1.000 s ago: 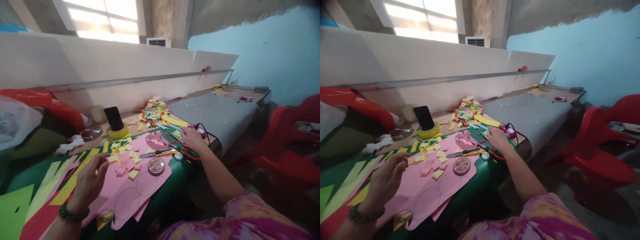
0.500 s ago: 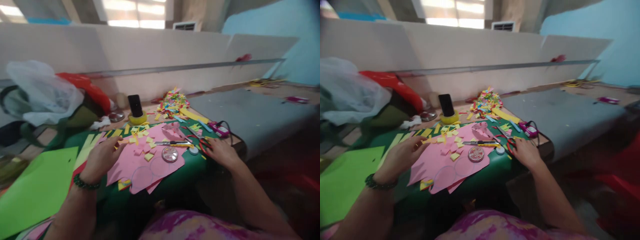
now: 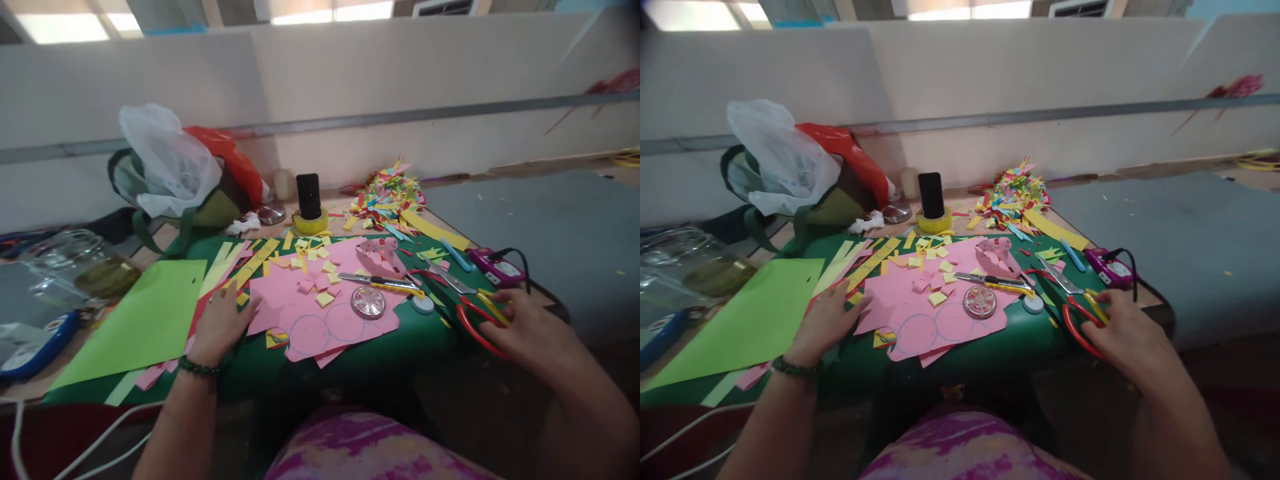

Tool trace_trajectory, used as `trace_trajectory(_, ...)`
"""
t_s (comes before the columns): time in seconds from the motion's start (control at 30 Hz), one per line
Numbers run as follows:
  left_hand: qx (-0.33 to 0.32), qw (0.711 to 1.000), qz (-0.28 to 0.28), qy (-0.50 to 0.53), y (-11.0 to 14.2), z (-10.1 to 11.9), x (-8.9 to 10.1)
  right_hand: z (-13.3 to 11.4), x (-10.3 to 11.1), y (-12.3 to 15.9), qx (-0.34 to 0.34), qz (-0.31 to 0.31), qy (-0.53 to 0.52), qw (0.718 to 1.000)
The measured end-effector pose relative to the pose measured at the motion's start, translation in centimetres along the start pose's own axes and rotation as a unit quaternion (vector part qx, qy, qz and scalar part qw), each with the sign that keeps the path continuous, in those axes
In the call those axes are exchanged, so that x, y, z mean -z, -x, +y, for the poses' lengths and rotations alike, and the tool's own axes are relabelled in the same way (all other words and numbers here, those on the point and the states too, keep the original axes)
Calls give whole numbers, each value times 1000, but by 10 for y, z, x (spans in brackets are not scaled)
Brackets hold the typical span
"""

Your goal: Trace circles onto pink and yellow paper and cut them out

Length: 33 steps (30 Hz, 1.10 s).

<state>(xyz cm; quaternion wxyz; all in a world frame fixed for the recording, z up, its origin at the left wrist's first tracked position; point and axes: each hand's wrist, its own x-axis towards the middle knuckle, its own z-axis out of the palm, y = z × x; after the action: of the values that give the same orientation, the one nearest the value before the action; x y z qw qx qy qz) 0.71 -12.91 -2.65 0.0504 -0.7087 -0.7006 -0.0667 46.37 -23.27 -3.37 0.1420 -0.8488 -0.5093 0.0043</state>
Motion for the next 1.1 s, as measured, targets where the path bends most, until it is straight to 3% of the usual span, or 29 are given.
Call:
trace_trajectory(0.1, -105, 994, 3, -11, -11, 22, 17, -6, 16, 17, -96, -73, -39, 992)
trace_trajectory(0.2, -170, 984, -48, 34, -16, 57, 27, -8, 23, 25, -143, -64, -92, 983)
trace_trajectory(0.3, -175, 979, -94, 38, -20, 89, 16, -4, 22, 30, -151, 5, -149, 977)
trace_trajectory(0.43, -265, 962, -56, 15, -36, 107, -15, 4, 12, 39, -132, 66, -217, 965)
trace_trajectory(0.53, -326, 943, -51, 36, -54, 105, -30, -1, -4, 47, -98, 85, -280, 951)
trace_trajectory(0.6, -338, 939, -47, 39, -68, 103, -34, -12, -18, 53, -58, 59, -364, 928)
trace_trajectory(0.73, -317, 947, -27, 36, -99, 105, -29, -43, -38, 62, 49, -26, -493, 868)
trace_trajectory(0.83, -279, 959, -19, 33, -120, 104, -20, -58, -41, 61, 98, -55, -487, 866)
trace_trajectory(0.97, -218, 975, -32, 37, -126, 82, -3, -53, -38, 56, 107, -54, -493, 862)
trace_trajectory(1.03, -190, 979, -55, 46, -119, 63, 4, -48, -36, 58, 91, -49, -541, 835)
trace_trajectory(1.1, -163, 981, -94, 55, -108, 43, 7, -45, -36, 65, 65, -62, -613, 785)
